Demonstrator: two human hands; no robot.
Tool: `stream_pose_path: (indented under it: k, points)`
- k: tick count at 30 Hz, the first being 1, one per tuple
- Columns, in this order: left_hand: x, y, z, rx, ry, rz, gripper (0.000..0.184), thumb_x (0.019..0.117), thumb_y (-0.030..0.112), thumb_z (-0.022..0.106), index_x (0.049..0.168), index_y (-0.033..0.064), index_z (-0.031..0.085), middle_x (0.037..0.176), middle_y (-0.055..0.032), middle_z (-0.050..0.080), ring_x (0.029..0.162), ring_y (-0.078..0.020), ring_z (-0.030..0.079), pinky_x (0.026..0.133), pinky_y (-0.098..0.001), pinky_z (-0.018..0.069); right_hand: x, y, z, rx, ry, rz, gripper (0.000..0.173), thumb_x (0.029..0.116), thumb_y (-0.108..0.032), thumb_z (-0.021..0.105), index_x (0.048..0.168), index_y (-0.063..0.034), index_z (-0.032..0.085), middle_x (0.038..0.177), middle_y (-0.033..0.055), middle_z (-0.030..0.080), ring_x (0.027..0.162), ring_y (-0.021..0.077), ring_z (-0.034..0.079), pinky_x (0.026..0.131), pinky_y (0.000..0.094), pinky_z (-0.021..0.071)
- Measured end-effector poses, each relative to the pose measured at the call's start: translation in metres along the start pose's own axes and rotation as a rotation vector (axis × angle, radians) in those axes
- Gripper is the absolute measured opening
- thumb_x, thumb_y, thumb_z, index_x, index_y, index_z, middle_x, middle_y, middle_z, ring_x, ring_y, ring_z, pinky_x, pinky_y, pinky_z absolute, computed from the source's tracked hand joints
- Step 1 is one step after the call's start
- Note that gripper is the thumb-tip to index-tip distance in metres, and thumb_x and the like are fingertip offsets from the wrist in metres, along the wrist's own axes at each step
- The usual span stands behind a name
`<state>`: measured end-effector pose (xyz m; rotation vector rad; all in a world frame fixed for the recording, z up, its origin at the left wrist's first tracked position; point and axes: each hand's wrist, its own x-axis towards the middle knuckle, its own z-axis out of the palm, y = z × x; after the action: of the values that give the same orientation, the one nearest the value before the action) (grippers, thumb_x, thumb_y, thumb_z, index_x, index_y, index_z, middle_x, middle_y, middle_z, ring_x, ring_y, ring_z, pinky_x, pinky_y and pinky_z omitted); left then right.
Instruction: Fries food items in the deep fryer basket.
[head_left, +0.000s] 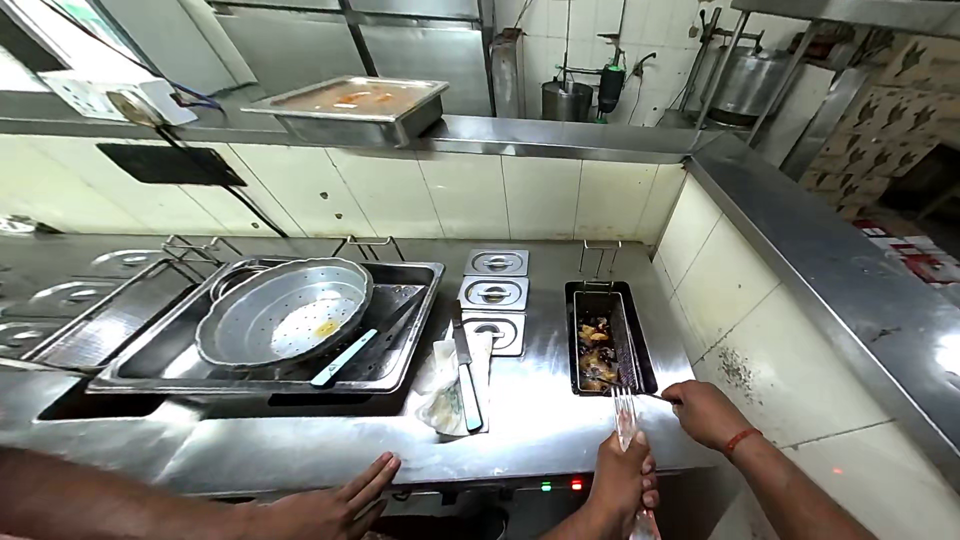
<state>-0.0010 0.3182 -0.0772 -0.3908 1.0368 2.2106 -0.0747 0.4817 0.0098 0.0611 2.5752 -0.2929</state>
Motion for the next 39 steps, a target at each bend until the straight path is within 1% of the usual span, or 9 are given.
stream_pose_path:
  k: [5,10,13,23,25,28,31,34,39]
  points:
    - [0.000,0.000,-0.001,-0.032,-0.010,0.004,0.023,0.1120,0.027,0.043,0.109,0.0044,0.047,0.065,-0.0015,0.048,0.042,-0.0095,0.046,0.039,-0.0235,0.0457,-0.002,-0.003,-0.005,-0.036,-0.024,-0.017,0.031,0.0985,-0.009,0.052,0.123,-0.0108,0.072,0.119,0.0137,0.071,0.115,0.0312,0.065,0.099,0.0536,0.0496]
    - [0.000,0.001,0.000,-0.038,-0.004,0.001,0.022,0.1119,0.026,0.044,0.110,0.0045,0.047,0.064,-0.0015,0.048,0.042,-0.0095,0.046,0.039,-0.0235,0.0458,0.001,-0.002,0.002,0.027,-0.004,-0.024,0.033,0.1002,-0.010,0.051,0.126,-0.0112,0.071,0.123,0.0125,0.070,0.118,0.0294,0.064,0.102,0.0520,0.0487]
    - [0.001,0.000,-0.002,-0.047,-0.013,0.006,0.022,0.1118,0.027,0.044,0.109,0.0047,0.047,0.064,-0.0013,0.048,0.042,-0.0095,0.047,0.039,-0.0235,0.0459,-0.001,-0.004,0.008,0.049,0.001,-0.015,0.033,0.1008,-0.010,0.050,0.126,-0.0110,0.070,0.122,0.0128,0.070,0.117,0.0296,0.065,0.101,0.0520,0.0492]
    - [0.002,-0.003,0.000,-0.042,0.002,0.017,0.022,0.1116,0.025,0.044,0.109,0.0043,0.048,0.064,-0.0014,0.047,0.042,-0.0096,0.047,0.039,-0.0238,0.0465,-0.006,-0.022,-0.006,-0.131,-0.035,0.007,0.030,0.0971,-0.007,0.052,0.121,-0.0090,0.070,0.121,0.0156,0.069,0.117,0.0332,0.064,0.098,0.0542,0.0505]
    - [0.001,-0.004,0.000,-0.040,0.001,0.024,0.022,0.1117,0.026,0.044,0.109,0.0044,0.047,0.064,-0.0013,0.047,0.042,-0.0096,0.047,0.039,-0.0238,0.0464,-0.003,-0.022,-0.003,-0.111,-0.025,0.003,0.030,0.0970,-0.007,0.052,0.121,-0.0090,0.070,0.121,0.0155,0.069,0.117,0.0332,0.064,0.098,0.0541,0.0507]
    - [0.001,-0.005,-0.001,-0.029,-0.001,0.022,0.022,0.1117,0.026,0.044,0.109,0.0048,0.047,0.063,-0.0013,0.047,0.042,-0.0098,0.047,0.039,-0.0239,0.0460,-0.003,-0.016,0.006,-0.043,-0.008,-0.008,0.033,0.0997,-0.008,0.050,0.127,-0.0100,0.069,0.123,0.0145,0.069,0.118,0.0323,0.064,0.101,0.0530,0.0492]
    - [0.001,-0.006,-0.002,-0.015,-0.020,0.026,0.020,0.1115,0.025,0.045,0.110,0.0051,0.046,0.064,-0.0017,0.047,0.042,-0.0100,0.046,0.039,-0.0239,0.0453,-0.006,-0.010,0.011,0.016,0.019,-0.010,0.034,0.1014,-0.009,0.048,0.129,-0.0106,0.069,0.122,0.0137,0.070,0.117,0.0305,0.065,0.101,0.0513,0.0492]
    - [0.000,-0.008,-0.002,-0.003,-0.031,0.024,0.020,0.1110,0.025,0.046,0.110,0.0051,0.047,0.064,-0.0019,0.048,0.042,-0.0100,0.046,0.039,-0.0240,0.0452,-0.010,-0.007,0.012,0.051,0.043,-0.001,0.033,0.1011,-0.009,0.049,0.127,-0.0101,0.070,0.119,0.0137,0.071,0.114,0.0298,0.066,0.100,0.0503,0.0497]
    - [0.000,-0.008,-0.002,0.004,-0.028,0.014,0.021,0.1111,0.025,0.046,0.111,0.0049,0.047,0.065,-0.0019,0.048,0.043,-0.0104,0.047,0.039,-0.0242,0.0459,-0.013,-0.005,0.013,0.111,0.055,0.004,0.034,0.1021,-0.009,0.048,0.128,-0.0098,0.070,0.121,0.0134,0.071,0.115,0.0289,0.065,0.101,0.0495,0.0490]
